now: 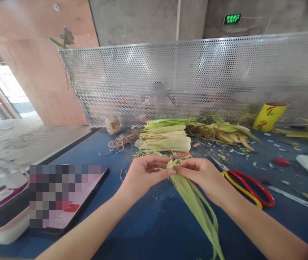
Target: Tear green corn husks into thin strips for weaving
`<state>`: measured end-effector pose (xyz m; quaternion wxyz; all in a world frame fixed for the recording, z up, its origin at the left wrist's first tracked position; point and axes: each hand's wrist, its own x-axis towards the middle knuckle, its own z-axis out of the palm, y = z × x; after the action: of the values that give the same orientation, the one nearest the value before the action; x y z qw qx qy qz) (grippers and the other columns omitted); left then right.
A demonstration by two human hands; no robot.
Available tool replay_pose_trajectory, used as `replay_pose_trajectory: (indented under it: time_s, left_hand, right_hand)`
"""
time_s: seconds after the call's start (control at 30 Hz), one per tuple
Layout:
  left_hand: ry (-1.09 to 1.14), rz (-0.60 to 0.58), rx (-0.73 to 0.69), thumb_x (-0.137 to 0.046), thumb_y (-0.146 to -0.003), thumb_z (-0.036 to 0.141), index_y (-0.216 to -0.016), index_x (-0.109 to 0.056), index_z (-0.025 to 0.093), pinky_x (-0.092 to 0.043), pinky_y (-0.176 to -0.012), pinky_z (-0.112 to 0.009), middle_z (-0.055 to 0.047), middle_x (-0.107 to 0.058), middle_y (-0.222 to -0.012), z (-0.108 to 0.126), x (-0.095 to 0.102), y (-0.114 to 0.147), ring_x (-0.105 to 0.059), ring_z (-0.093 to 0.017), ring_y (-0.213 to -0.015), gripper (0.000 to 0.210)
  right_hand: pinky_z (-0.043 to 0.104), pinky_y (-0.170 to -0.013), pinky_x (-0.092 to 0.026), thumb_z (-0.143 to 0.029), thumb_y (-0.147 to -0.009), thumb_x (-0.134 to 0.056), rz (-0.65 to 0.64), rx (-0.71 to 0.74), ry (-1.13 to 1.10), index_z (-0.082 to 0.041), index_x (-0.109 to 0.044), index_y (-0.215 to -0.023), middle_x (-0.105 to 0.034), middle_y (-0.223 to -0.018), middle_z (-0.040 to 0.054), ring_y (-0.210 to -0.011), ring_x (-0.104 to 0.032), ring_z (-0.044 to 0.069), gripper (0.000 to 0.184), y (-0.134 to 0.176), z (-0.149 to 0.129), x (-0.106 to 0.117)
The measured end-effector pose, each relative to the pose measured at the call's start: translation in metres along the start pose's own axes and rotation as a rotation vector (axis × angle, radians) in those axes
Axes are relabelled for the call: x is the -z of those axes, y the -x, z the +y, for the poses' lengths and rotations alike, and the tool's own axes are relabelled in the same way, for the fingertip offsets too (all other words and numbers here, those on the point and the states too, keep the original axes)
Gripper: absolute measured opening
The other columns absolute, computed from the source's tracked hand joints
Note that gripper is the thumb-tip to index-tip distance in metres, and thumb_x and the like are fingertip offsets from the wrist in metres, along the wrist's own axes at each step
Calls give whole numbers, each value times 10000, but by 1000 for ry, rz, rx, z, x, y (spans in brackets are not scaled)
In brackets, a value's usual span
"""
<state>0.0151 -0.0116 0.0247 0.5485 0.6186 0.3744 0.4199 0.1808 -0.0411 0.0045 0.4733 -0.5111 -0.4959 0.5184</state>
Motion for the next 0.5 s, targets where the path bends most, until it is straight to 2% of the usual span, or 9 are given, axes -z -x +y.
replay_pose_trajectory:
  time_s: [0.13,0.27,0.4,0.5]
  left_hand:
    - [95,109,-42,-744,-572,200,-680,-694,164,-494,-596,-164,0,-706,-648,-2,0,-2,-622,-90,-586,124]
    - [160,171,-82,-751,-572,194,-669,-699,163,-495,-571,-146,8,-702,-622,-3,3,-4,-608,-72,-549,114]
    - [240,189,-69,-750,-581,205,-664,-702,155,-519,-616,-179,-7,-712,-660,-5,5,-6,-630,-94,-593,108]
    - [313,172,0,-749,-585,201,-671,-700,138,-531,-635,-201,-27,-715,-678,-6,4,-6,-642,-110,-608,117]
  right_hand:
    - [223,-587,-408,-365,-669,-662,-71,69,23,-183,-690,-759,-633,-683,9,-639,-534,113,204,-1,4,-1]
    - [246,-618,-436,-410,-651,-671,-81,78,68,-191,-695,-760,-649,-691,15,-630,-541,116,246,0,7,-1]
    - [265,-676,-459,-375,-664,-670,-116,76,53,-191,-696,-784,-678,-757,24,-686,-582,133,222,1,9,1]
    - [266,-690,-463,-338,-672,-666,-103,69,47,-186,-699,-789,-685,-759,26,-701,-599,139,195,2,10,1]
